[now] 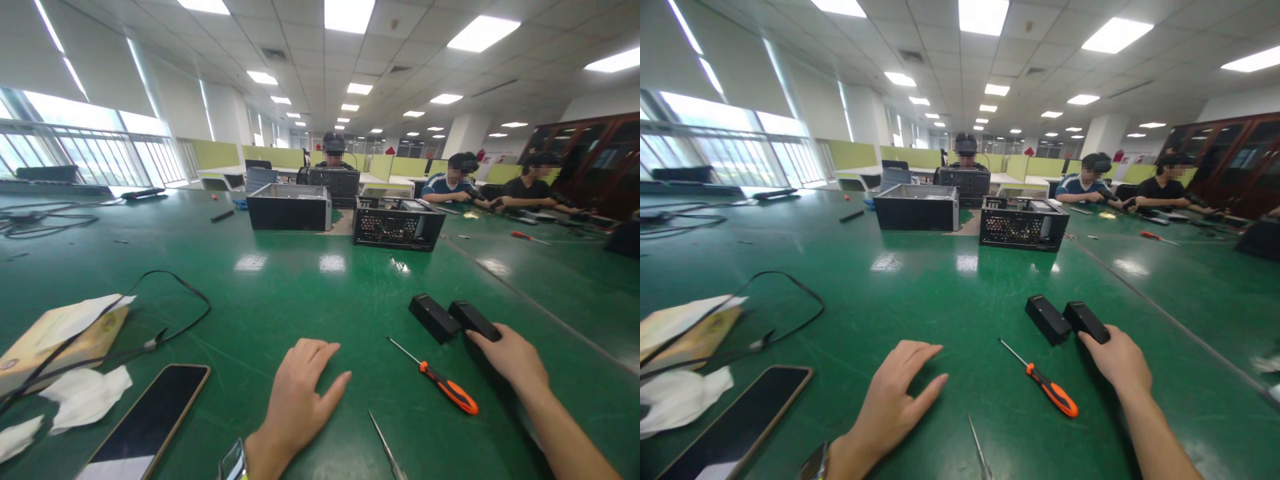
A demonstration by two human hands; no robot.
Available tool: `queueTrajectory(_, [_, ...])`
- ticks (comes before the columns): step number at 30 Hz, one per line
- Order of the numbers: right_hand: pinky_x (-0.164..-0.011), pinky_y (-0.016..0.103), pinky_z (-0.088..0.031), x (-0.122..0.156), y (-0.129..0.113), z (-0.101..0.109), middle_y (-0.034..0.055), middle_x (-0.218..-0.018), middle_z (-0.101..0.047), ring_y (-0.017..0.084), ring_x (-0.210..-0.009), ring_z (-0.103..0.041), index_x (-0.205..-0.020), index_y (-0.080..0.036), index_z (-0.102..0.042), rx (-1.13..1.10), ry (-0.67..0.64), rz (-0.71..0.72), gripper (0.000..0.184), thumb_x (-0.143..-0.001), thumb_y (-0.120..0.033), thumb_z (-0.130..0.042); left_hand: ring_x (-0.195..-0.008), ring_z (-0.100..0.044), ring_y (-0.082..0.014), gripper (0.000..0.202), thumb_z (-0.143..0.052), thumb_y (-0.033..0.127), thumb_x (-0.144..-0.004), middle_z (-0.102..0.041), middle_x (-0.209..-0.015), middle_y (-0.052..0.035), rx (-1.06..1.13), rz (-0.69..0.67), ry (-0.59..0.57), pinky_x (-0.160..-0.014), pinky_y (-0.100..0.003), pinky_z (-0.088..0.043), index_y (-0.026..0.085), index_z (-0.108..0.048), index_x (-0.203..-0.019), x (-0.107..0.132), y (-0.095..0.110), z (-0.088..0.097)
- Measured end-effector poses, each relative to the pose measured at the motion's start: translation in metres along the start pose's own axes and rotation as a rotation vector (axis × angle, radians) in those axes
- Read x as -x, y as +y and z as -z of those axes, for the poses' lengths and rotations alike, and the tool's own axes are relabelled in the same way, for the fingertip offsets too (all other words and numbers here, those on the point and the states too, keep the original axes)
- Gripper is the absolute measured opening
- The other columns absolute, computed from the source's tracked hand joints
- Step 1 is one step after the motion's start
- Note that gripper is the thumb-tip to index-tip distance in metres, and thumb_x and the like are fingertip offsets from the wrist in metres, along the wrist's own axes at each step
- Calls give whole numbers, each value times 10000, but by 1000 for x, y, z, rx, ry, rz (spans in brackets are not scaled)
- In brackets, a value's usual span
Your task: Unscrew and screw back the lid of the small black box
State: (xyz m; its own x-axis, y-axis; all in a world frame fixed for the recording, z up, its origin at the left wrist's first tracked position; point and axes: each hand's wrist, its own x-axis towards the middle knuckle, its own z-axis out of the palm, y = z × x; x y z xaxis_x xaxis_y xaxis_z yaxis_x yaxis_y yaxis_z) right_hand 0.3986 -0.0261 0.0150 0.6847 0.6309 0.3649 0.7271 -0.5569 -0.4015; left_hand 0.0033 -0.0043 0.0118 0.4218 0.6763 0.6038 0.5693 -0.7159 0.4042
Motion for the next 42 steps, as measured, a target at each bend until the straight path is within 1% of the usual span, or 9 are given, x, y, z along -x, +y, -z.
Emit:
queueTrajectory(6, [-844, 440, -494, 34, -41, 5, 201, -1135, -649, 331, -984, -623, -1263, -83, -552, -273, 76, 173, 674, -855, -604, -430, -962, -632, -272, 348, -637, 332, -877, -673, -1066, -102, -17, -10, 12, -810, -423, -548, 200, -595, -1197, 0, -2, -1])
queueTrajectory(9, [-879, 334, -507, 79, -83, 6, 72, -1124, -696, 250, -986, -650, -1171, -220, -651, -417, -218, 534, 508, -774, -537, -638, -1085, -599, -299, 577, -696, 346, -831, -626, -1216, -130, -49, -15, -5, -896, -447, -525, 197, -488, -1349, 2, -4, -3])
queueTrajectory(13, [-1053, 419, -389, 114, -115, 7, 115, -1290, -629, 270, -1190, -563, -1325, -205, -573, -517, -699, 794, 542, -814, -364, -659, -1176, -540, -346, 788, -790, 393, -748, -590, -1295, -160, -79, -4, -88, -967, -502, -474, 169, -423, -1409, 4, -5, -4])
queueTrajectory(17, [-1024, 418, -394, 95, -92, 19, 125, -1324, -587, 281, -1206, -526, -1328, -197, -560, -386, -693, 694, 606, -775, -410, -689, -1078, -576, -333, 524, -783, 364, -774, -673, -1144, -116, -57, 9, -200, -913, -507, -478, 177, -592, -1224, 2, -2, -2])
queueTrajectory(20, [-771, 349, -466, 71, -56, 25, 60, -977, -703, 254, -884, -623, -979, -225, -704, -193, -706, 530, 356, -654, -359, -761, -1015, -592, -307, 414, -744, 362, -815, -685, -1094, -101, -12, 33, -216, -863, -481, -488, 191, -622, -1171, -1, 1, 0])
queueTrajectory(24, [-572, 278, -384, 54, -35, 26, -6, -656, -649, 183, -621, -570, -701, -215, -658, -183, -784, 437, 91, -670, -284, -707, -969, -602, -283, 323, -692, 340, -852, -691, -1061, -90, 40, 49, -180, -824, -445, -494, 205, -636, -1141, -2, 3, 0])
queueTrajectory(31, [-489, 275, -413, 59, -64, 37, -29, -625, -572, 146, -537, -508, -966, -227, -671, -1227, -190, 41, 286, -781, -444, -697, -971, -601, -271, 295, -681, 330, -859, -687, -1058, -76, 118, 59, -213, -835, -425, -480, 212, -639, -1126, 0, 4, -1])
queueTrajectory(34, [-451, 258, -412, 69, -72, 36, -28, -627, -550, 139, -531, -524, -911, -217, -675, -1448, -277, 2, 211, -808, -401, -689, -1000, -591, -269, 298, -673, 328, -870, -681, -1088, -75, 154, 48, -247, -856, -424, -468, 228, -627, -1147, 0, 6, 0])
queueTrajectory(42, [-468, 239, -384, 76, -71, 27, -41, -565, -531, 119, -484, -492, -906, -206, -645, -1342, -410, 78, 185, -864, -386, -644, -1028, -577, -263, 306, -658, 315, -883, -663, -1121, -68, 188, 48, -281, -879, -420, -455, 231, -609, -1174, 0, 6, 1])
